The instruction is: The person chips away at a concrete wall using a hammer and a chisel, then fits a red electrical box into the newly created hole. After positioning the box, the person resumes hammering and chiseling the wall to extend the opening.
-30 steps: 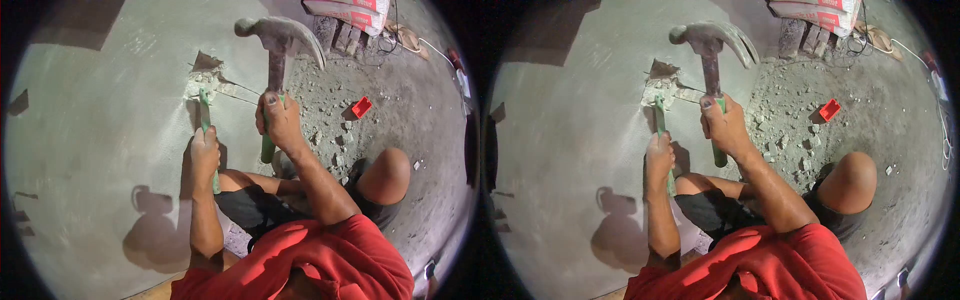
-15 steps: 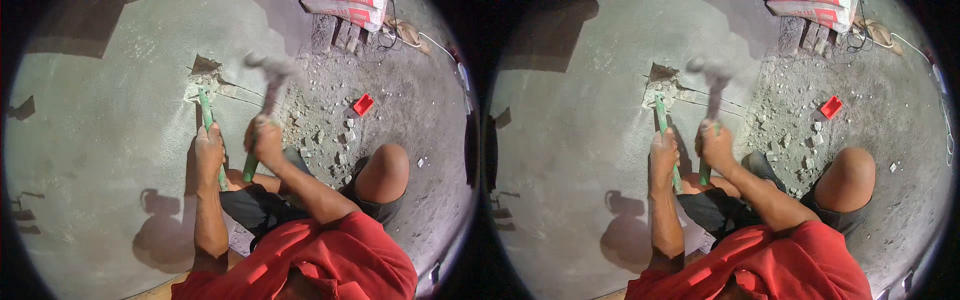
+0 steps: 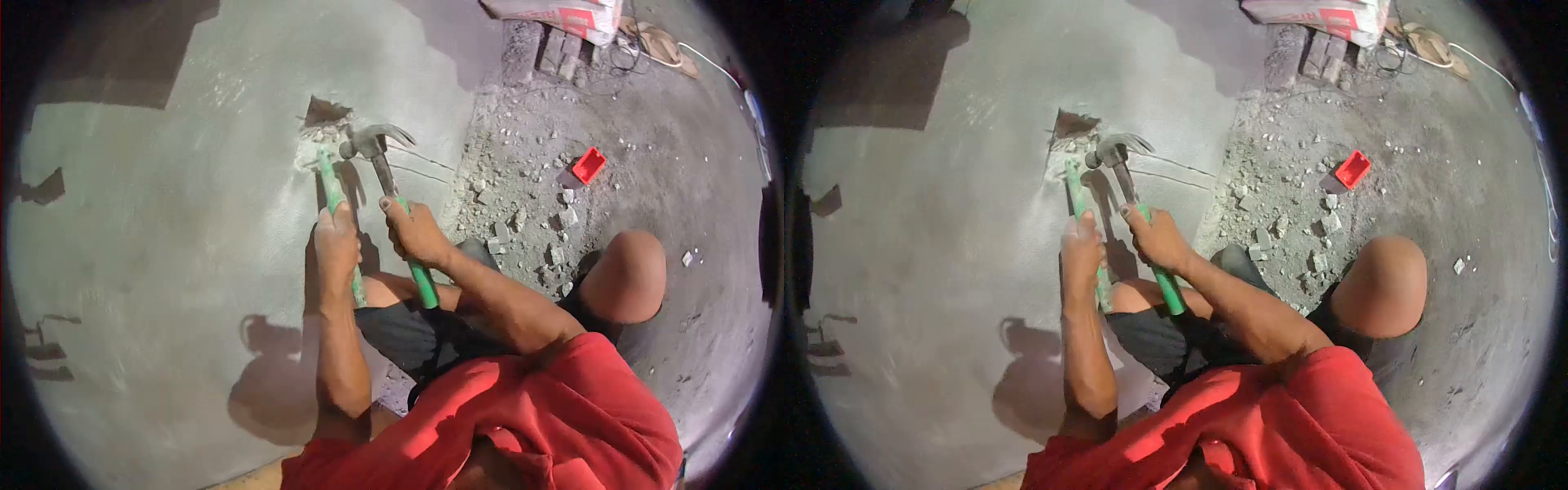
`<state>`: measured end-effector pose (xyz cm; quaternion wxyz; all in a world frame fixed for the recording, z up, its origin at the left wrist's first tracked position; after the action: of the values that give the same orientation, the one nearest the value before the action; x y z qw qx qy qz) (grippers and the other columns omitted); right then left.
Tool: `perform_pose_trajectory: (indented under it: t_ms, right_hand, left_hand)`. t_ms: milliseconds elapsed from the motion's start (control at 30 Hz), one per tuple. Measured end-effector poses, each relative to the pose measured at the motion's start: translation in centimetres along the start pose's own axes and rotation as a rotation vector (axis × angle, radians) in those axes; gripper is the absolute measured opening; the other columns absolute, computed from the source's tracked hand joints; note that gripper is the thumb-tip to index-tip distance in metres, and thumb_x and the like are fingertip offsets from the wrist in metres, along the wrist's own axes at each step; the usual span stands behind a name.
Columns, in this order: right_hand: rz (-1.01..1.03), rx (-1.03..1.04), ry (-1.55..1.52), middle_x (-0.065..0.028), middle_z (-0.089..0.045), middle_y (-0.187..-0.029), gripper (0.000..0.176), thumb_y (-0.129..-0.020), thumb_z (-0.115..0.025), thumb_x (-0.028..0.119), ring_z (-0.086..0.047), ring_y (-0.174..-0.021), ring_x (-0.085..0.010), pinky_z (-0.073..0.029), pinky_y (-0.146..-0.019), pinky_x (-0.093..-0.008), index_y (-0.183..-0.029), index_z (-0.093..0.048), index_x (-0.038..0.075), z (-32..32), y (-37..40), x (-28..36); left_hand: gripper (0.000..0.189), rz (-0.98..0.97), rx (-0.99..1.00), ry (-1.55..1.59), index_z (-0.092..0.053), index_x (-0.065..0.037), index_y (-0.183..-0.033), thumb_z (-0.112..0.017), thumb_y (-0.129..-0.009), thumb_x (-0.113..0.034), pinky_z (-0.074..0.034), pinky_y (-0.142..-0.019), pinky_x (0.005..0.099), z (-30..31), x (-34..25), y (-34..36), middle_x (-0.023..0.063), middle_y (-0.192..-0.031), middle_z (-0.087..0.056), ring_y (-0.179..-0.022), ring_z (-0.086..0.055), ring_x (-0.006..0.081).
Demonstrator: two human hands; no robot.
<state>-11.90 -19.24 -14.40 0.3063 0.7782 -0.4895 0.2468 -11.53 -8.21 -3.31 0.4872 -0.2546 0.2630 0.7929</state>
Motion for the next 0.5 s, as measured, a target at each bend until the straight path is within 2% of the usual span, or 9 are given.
perform_pose_trajectory:
  t_ms: [67, 167, 233, 300, 367, 400, 433, 500]
  right_hand:
    - [-0.029, 0.012, 0.001, -0.0054, -0.053, -0.059, 0.038, -0.099, -0.054, 0.038, -0.051, -0.046, -0.0153, -0.041, -0.044, -0.0330, -0.082, -0.056, 0.005, 1.2, 0.1, 2.6]
    - [0.375, -0.231, -0.127, -0.0056, -0.052, -0.056, 0.037, -0.103, -0.048, 0.035, -0.051, -0.046, -0.0160, -0.041, -0.045, -0.0325, -0.080, -0.054, 0.006, 1.7, 1.0, 5.6]
    - [0.591, -0.247, -0.607, -0.0069, -0.052, -0.055, 0.039, -0.104, -0.047, 0.035, -0.053, -0.048, -0.0184, -0.044, -0.048, -0.0338, -0.080, -0.053, 0.005, 0.2, 1.1, 5.3]
    - [0.622, -0.249, 0.144, -0.0086, -0.055, -0.058, 0.040, -0.104, -0.047, 0.036, -0.056, -0.051, -0.0206, -0.046, -0.051, -0.0349, -0.082, -0.055, 0.003, -0.3, -0.2, -1.4]
    - [0.130, -0.002, 0.053, -0.0013, -0.049, -0.056, 0.037, -0.101, -0.055, 0.036, -0.047, -0.045, -0.0121, -0.037, -0.041, -0.0316, -0.078, -0.051, 0.007, -1.4, -0.7, -3.5]
    - [0.126, -0.002, 0.073, -0.0006, -0.049, -0.056, 0.038, -0.101, -0.055, 0.037, -0.046, -0.044, -0.0113, -0.037, -0.041, -0.0311, -0.079, -0.051, 0.007, -0.7, -0.1, -2.3]
    - [0.128, 0.015, 0.108, 0.0000, -0.048, -0.056, 0.038, -0.101, -0.056, 0.038, -0.045, -0.044, -0.0104, -0.037, -0.041, -0.0307, -0.079, -0.051, 0.007, -0.1, 0.0, -0.3]
    - [0.113, -0.018, 0.023, -0.0001, -0.048, -0.056, 0.039, -0.100, -0.055, 0.040, -0.045, -0.044, -0.0109, -0.037, -0.040, -0.0304, -0.079, -0.051, 0.008, 0.2, 0.0, 0.9]
  left_hand:
    - [0.031, 0.015, -0.004, 0.042, -0.051, -0.003, -0.093, -0.048, -0.102, -0.032, -0.038, -0.038, 0.0277, 0.1, 0.2, -0.2, 0.0017, -0.067, -0.047, -0.047, -0.045, 0.0106]
    - [0.028, 0.006, 0.003, 0.045, -0.050, -0.008, -0.091, -0.050, -0.101, -0.035, -0.034, -0.040, 0.0264, 0.6, 0.2, 0.2, -0.0018, -0.065, -0.043, -0.047, -0.040, 0.0081]
    - [0.029, 0.012, 0.004, 0.057, -0.050, -0.009, -0.090, -0.050, -0.101, -0.035, -0.034, -0.040, 0.0263, 0.7, 0.3, 0.1, -0.0020, -0.065, -0.043, -0.047, -0.040, 0.0080]
    - [0.029, 0.007, 0.016, 0.070, -0.050, -0.009, -0.089, -0.049, -0.101, -0.036, -0.033, -0.040, 0.0261, 0.8, 0.4, 0.2, -0.0022, -0.065, -0.042, -0.047, -0.040, 0.0079]
    - [0.031, -0.018, 0.007, -0.026, -0.050, -0.010, -0.087, -0.050, -0.101, -0.037, -0.032, -0.040, 0.0254, 0.7, 0.9, -0.2, -0.0032, -0.065, -0.042, -0.046, -0.040, 0.0068]
    - [0.034, 0.011, 0.032, -0.031, -0.052, -0.001, -0.091, -0.049, -0.102, -0.033, -0.042, -0.044, 0.0349, 1.2, 1.7, -0.8, 0.0073, -0.066, -0.052, -0.046, -0.048, 0.0199]
    - [0.034, -0.003, 0.034, -0.019, -0.052, -0.001, -0.091, -0.049, -0.102, -0.033, -0.042, -0.044, 0.0349, 1.2, 3.0, -2.5, 0.0073, -0.066, -0.052, -0.046, -0.048, 0.0199]
    - [0.038, -0.417, -0.127, -0.331, -0.053, 0.003, -0.095, -0.049, -0.102, -0.034, -0.047, -0.052, 0.0450, 1.5, 5.6, -3.0, 0.0197, -0.071, -0.058, -0.051, -0.052, 0.0375]
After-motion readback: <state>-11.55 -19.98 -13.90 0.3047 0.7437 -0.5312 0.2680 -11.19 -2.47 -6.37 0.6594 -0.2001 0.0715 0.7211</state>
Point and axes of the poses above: each hand's wrist, its own y-axis away from the middle knuckle, its own z-axis out of the back of the hand, x = y × z, the point moved 1 cm from there along -y, towards the middle knuckle
